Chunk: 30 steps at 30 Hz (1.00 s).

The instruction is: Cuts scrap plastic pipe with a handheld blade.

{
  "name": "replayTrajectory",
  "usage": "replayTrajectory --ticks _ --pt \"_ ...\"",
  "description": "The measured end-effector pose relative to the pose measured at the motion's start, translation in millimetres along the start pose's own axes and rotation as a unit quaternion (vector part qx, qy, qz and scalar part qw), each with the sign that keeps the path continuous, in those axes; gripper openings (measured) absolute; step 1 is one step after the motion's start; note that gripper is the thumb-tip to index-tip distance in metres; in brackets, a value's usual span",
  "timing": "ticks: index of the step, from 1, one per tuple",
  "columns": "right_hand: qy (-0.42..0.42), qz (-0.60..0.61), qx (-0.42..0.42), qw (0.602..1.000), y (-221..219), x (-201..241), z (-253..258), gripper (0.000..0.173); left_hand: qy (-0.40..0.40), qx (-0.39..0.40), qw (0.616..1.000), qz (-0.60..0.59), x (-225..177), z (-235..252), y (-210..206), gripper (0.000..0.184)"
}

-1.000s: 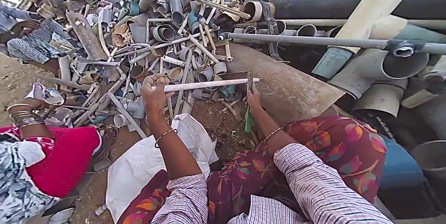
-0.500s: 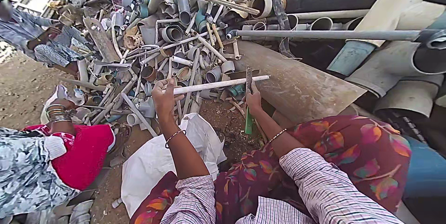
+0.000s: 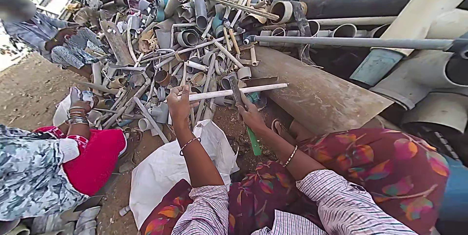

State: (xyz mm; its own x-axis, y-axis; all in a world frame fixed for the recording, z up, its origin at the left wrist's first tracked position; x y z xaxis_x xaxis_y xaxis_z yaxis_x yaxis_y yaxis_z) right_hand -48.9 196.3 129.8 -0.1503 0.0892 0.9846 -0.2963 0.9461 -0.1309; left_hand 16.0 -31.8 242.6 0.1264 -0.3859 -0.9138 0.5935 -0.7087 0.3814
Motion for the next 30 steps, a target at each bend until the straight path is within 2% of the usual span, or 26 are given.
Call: replayTrajectory --ticks 2,3,6,8,9,11,13,14,16,19,20,22,24,26,27,28,30 --pt "0.018 -0.032 0.037 0.999 -15 9 -7 0.057 0.001 0.002 1.0 -0.007 2 -1 -1 0.038" --pt "0.016 -0.007 0.01 1.0 -3 3 0 0.056 0.006 0.006 1.0 -0.004 1 -2 -2 0.037" --pt "-0.058 0.121 -0.171 0.976 73 -24 28 0.057 -0.003 0.013 1.0 0.008 -9 2 -2 0.036" --pt "-0.077 0.12 -0.22 0.965 95 -33 31 0.057 -0.006 0.016 1.0 0.007 -12 -6 -2 0.037" --pt "-0.066 0.091 -0.203 0.973 85 -30 28 0.057 -0.007 0.015 1.0 0.007 -12 -8 -1 0.038" --pt "0.002 0.018 -0.098 0.995 36 -10 13 0.057 -0.012 0.007 1.0 0.016 -9 -7 -1 0.04" --pt "0.044 -0.062 0.012 0.997 -15 11 -7 0.057 -0.017 0.002 1.0 0.018 -4 4 -3 0.038" --pt "0.045 -0.084 0.038 0.995 -25 14 -10 0.058 -0.015 0.0 1.0 0.018 -3 7 -4 0.036" --pt "0.023 -0.04 -0.002 0.999 -7 9 -3 0.056 0.0 0.001 1.0 0.015 -3 5 -4 0.035" --pt "-0.047 0.11 -0.172 0.978 60 -11 16 0.055 -0.011 0.016 1.0 0.02 -9 2 -4 0.037" --pt "-0.061 0.135 -0.205 0.967 74 -15 18 0.055 -0.017 0.016 1.0 0.018 -9 1 -5 0.038" --pt "-0.053 0.123 -0.191 0.973 67 -10 15 0.056 -0.024 0.013 0.999 0.019 -12 5 -5 0.037" --pt "0.005 0.058 -0.075 0.995 18 9 3 0.056 -0.014 0.01 1.0 0.014 -8 3 -5 0.041" --pt "0.051 -0.026 0.052 0.997 -32 23 -16 0.056 0.0 0.01 1.0 0.001 3 -3 -6 0.047" --pt "0.057 -0.045 0.075 0.995 -41 24 -20 0.056 0.0 0.013 1.0 -0.004 5 -1 -7 0.048" --pt "0.059 -0.045 0.062 0.995 -35 23 -17 0.056 -0.001 0.014 1.0 -0.005 3 2 -7 0.046" --pt "0.031 0.005 -0.051 0.998 13 11 3 0.056 -0.004 0.014 1.0 -0.004 -4 3 -7 0.043"
Point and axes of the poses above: each hand's wrist, its own z-axis towards the middle knuckle, its own y-axis out of the back of the hand, x = y × z, the point moved 10 cm from there along z, towards the middle knuckle, and after that the axes turned 9 degrees about z, right-handed, at the moved point
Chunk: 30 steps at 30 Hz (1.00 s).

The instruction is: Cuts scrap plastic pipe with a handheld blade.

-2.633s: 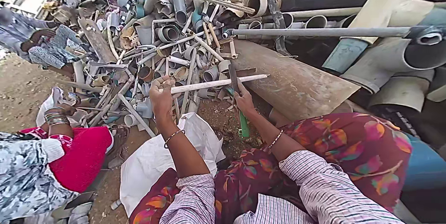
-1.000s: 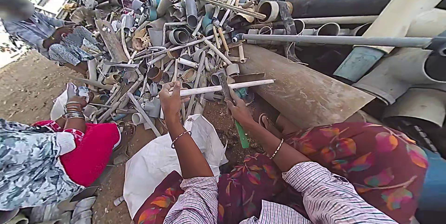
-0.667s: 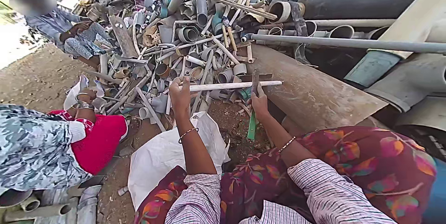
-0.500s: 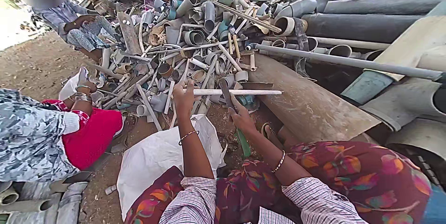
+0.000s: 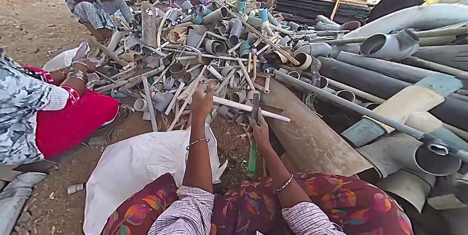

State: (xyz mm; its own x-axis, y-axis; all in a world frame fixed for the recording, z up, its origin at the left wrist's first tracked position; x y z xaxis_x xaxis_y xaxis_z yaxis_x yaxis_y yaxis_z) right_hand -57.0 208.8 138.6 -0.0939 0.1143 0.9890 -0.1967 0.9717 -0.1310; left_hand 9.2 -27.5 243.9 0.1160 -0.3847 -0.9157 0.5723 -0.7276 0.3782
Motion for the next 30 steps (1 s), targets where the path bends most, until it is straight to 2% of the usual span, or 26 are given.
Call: replayTrajectory --ticks 2,4,6,9,10,11,12,15,17,19,22,24,25,27,29,30 --pt "-0.065 0.078 -0.142 0.985 54 -18 19 0.056 -0.011 0.001 1.0 -0.002 -10 -3 1 0.045" --pt "-0.1 0.105 -0.193 0.97 77 -30 22 0.056 -0.028 0.003 1.0 -0.001 -15 -5 0 0.046" --pt "-0.071 0.084 -0.132 0.985 47 -17 12 0.056 -0.041 -0.003 0.999 0.009 -17 -4 0 0.047" --pt "0.004 0.019 0.08 0.997 -34 12 -20 0.057 -0.028 -0.008 0.999 0.015 -4 -10 1 0.052" --pt "0.016 -0.006 0.119 0.993 -46 16 -25 0.058 -0.026 -0.013 0.999 0.014 -2 -11 2 0.053" --pt "0.018 -0.012 0.118 0.993 -44 14 -22 0.058 -0.025 -0.013 0.999 0.015 -1 -12 2 0.053" --pt "0.011 0.002 0.08 0.997 -29 7 -13 0.058 -0.026 -0.012 0.999 0.018 -2 -13 3 0.053" --pt "-0.063 0.086 -0.134 0.985 53 -24 22 0.057 -0.051 -0.012 0.998 0.023 -15 -11 2 0.053" --pt "-0.094 0.108 -0.202 0.969 80 -37 26 0.056 -0.07 -0.028 0.997 0.022 -21 -5 3 0.05" --pt "-0.074 0.079 -0.157 0.982 54 -28 16 0.056 -0.081 -0.036 0.996 0.014 -22 -3 2 0.052" --pt "0.016 -0.019 0.036 0.999 -26 7 -14 0.059 -0.073 -0.05 0.996 0.001 -15 -12 4 0.064" --pt "0.024 -0.025 0.073 0.997 -40 14 -22 0.061 -0.065 -0.053 0.996 -0.003 -11 -15 6 0.067" --pt "0.021 -0.008 0.058 0.998 -30 10 -15 0.062 -0.065 -0.049 0.997 -0.001 -11 -15 6 0.067" --pt "-0.014 0.077 -0.042 0.996 7 -7 5 0.063 -0.08 -0.039 0.996 0.001 -18 -13 5 0.065" --pt "-0.059 0.178 -0.163 0.969 46 -24 16 0.062 -0.093 -0.044 0.995 0.0 -25 -10 5 0.062" --pt "-0.069 0.206 -0.188 0.958 53 -27 16 0.062 -0.098 -0.052 0.994 0.003 -29 -6 5 0.059"
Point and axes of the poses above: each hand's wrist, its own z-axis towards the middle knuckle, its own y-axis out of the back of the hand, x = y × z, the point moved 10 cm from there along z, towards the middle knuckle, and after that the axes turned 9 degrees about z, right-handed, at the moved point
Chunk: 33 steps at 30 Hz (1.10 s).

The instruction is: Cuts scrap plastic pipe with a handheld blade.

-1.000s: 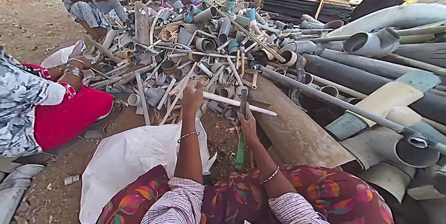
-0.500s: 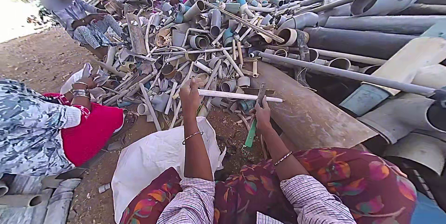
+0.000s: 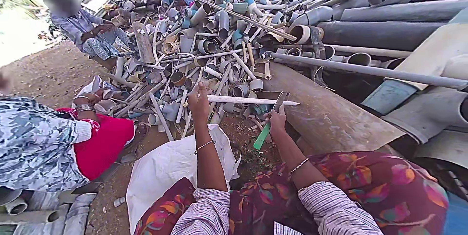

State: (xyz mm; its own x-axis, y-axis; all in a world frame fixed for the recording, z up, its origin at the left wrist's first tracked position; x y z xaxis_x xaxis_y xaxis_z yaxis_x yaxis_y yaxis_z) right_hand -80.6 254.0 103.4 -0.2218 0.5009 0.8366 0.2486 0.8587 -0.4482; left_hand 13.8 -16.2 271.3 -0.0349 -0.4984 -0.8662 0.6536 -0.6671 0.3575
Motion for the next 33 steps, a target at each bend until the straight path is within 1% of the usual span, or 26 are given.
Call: replayTrajectory --ticks 1,2,3,5,6,7,8,9,11,12,13,14,15,17,19,20,21,22,24,26,27,28,29,30,32,33 --pt "-0.002 0.009 0.007 1.0 -2 0 -5 0.062 -0.004 -0.004 1.0 0.002 -2 3 0 0.057" --pt "0.003 0.0 0.048 0.999 -15 -1 -16 0.06 -0.008 -0.008 1.0 0.001 -3 4 -1 0.056" --pt "0.014 -0.023 0.118 0.993 -35 -2 -34 0.059 -0.012 -0.012 1.0 -0.003 -1 3 -1 0.055" --pt "0.032 -0.1 0.284 0.953 -80 -6 -79 0.059 -0.014 -0.009 1.0 -0.017 4 -5 -1 0.06" --pt "0.038 -0.133 0.337 0.931 -94 -8 -95 0.059 -0.011 -0.007 1.0 -0.024 7 -9 0 0.062" --pt "0.045 -0.149 0.35 0.924 -98 -9 -99 0.059 -0.009 -0.008 1.0 -0.025 8 -10 1 0.062" --pt "0.057 -0.142 0.323 0.934 -91 -9 -90 0.059 -0.006 -0.007 1.0 -0.023 8 -9 2 0.061" --pt "0.062 -0.117 0.266 0.955 -77 -8 -72 0.058 -0.003 -0.007 1.0 -0.022 7 -5 2 0.059" --pt "0.031 -0.025 0.098 0.994 -33 -5 -25 0.058 -0.001 0.0 1.0 -0.015 3 -1 1 0.059" --pt "0.01 0.013 0.025 1.0 -12 -5 -9 0.058 -0.003 0.0 1.0 -0.013 0 0 0 0.058" --pt "-0.008 0.033 -0.021 0.999 1 -5 -1 0.059 -0.008 0.0 1.0 -0.012 -2 0 0 0.058" --pt "-0.013 0.035 -0.03 0.999 3 -6 -3 0.059 -0.015 -0.002 1.0 -0.013 -4 1 0 0.058" --pt "-0.007 0.019 0.001 1.0 -7 -7 -12 0.059 -0.02 -0.006 1.0 -0.014 -5 1 0 0.057" --pt "0.032 -0.055 0.136 0.989 -48 -7 -46 0.058 -0.017 -0.011 1.0 -0.015 -1 2 -1 0.056" --pt "0.057 -0.133 0.27 0.952 -85 -10 -81 0.061 -0.01 -0.015 1.0 -0.022 6 0 2 0.056" --pt "0.057 -0.147 0.291 0.944 -91 -10 -88 0.062 -0.012 -0.012 1.0 -0.025 8 -2 3 0.057" --pt "0.056 -0.145 0.286 0.945 -90 -10 -84 0.062 -0.015 -0.008 1.0 -0.027 8 -5 3 0.058" --pt "0.057 -0.128 0.257 0.956 -81 -8 -73 0.062 -0.017 -0.008 0.999 -0.029 6 -4 3 0.057" --pt "0.026 -0.046 0.132 0.99 -47 -6 -37 0.061 -0.023 -0.003 0.999 -0.029 0 -1 2 0.056" --pt "-0.022 0.044 -0.003 0.999 -8 -9 -7 0.061 -0.03 -0.003 0.999 -0.027 -5 1 1 0.057" --pt "-0.037 0.069 -0.038 0.996 2 -10 -3 0.06 -0.037 -0.007 0.999 -0.026 -6 2 1 0.057" --pt "-0.04 0.073 -0.037 0.996 2 -10 -6 0.059 -0.044 -0.009 0.999 -0.027 -8 2 1 0.057" --pt "-0.032 0.059 0.005 0.998 -9 -8 -16 0.058 -0.051 -0.01 0.998 -0.031 -9 1 1 0.057" --pt "-0.019 0.029 0.083 0.996 -31 -6 -32 0.058 -0.057 -0.011 0.998 -0.034 -8 -1 1 0.058" --pt "0.009 -0.058 0.274 0.96 -81 -5 -77 0.061 -0.062 -0.002 0.997 -0.05 -4 -8 0 0.06" --pt "0.015 -0.098 0.339 0.936 -99 -5 -97 0.061 -0.056 0.003 0.997 -0.062 -2 -11 0 0.059"
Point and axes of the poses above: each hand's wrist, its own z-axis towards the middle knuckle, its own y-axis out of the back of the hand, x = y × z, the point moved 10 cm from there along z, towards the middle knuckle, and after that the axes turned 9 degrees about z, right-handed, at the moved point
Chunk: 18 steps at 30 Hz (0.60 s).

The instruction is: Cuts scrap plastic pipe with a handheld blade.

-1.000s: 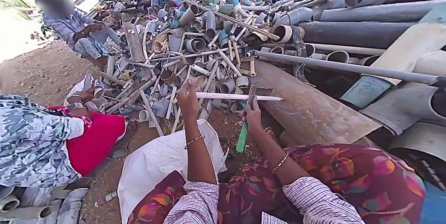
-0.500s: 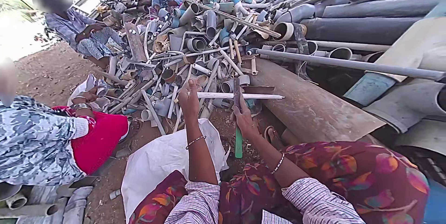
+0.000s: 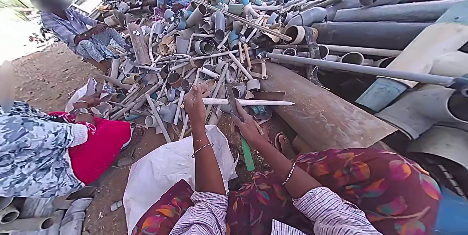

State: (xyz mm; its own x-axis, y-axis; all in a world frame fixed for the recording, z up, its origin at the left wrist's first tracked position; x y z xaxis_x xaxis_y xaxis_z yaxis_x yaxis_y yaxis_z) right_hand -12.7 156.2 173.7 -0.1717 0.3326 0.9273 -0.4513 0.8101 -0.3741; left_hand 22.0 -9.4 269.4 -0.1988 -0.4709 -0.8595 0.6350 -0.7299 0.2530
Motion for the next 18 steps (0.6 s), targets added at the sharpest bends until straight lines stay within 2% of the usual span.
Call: replayTrajectory --ticks 1,2,4,6,8,10,13,14,15,16,18 --pt "0.001 -0.023 0.03 0.999 -11 1 -2 0.061 0.01 0.002 1.0 -0.011 2 -2 0 0.057" --pt "0.006 -0.024 0.018 1.0 -7 -1 -1 0.061 0.017 0.004 1.0 -0.016 5 -3 0 0.056" --pt "0.007 0.032 -0.108 0.994 39 -8 8 0.059 0.023 0.008 0.999 -0.021 9 -2 1 0.054" --pt "-0.017 0.119 -0.273 0.955 98 -18 14 0.058 0.014 0.005 0.999 -0.034 9 2 1 0.053" --pt "-0.037 0.163 -0.36 0.918 130 -28 10 0.055 0.025 -0.002 0.998 -0.055 5 4 2 0.051" --pt "-0.035 0.14 -0.321 0.936 112 -27 9 0.059 0.043 -0.006 0.997 -0.064 2 6 3 0.049" --pt "-0.007 0.018 -0.094 0.995 22 -7 5 0.059 0.063 -0.014 0.996 -0.06 4 3 5 0.046" --pt "0.001 -0.013 -0.03 0.999 -2 -1 2 0.059 0.065 -0.009 0.996 -0.058 3 3 4 0.046" --pt "0.006 -0.027 -0.002 1.0 -11 2 1 0.059 0.065 -0.002 0.996 -0.059 3 2 3 0.046" --pt "0.009 -0.028 -0.009 1.0 -7 1 1 0.059 0.069 0.003 0.996 -0.06 5 -2 2 0.046" --pt "0.011 0.029 -0.122 0.992 35 -3 7 0.054 0.078 0.013 0.995 -0.055 8 -8 2 0.047"
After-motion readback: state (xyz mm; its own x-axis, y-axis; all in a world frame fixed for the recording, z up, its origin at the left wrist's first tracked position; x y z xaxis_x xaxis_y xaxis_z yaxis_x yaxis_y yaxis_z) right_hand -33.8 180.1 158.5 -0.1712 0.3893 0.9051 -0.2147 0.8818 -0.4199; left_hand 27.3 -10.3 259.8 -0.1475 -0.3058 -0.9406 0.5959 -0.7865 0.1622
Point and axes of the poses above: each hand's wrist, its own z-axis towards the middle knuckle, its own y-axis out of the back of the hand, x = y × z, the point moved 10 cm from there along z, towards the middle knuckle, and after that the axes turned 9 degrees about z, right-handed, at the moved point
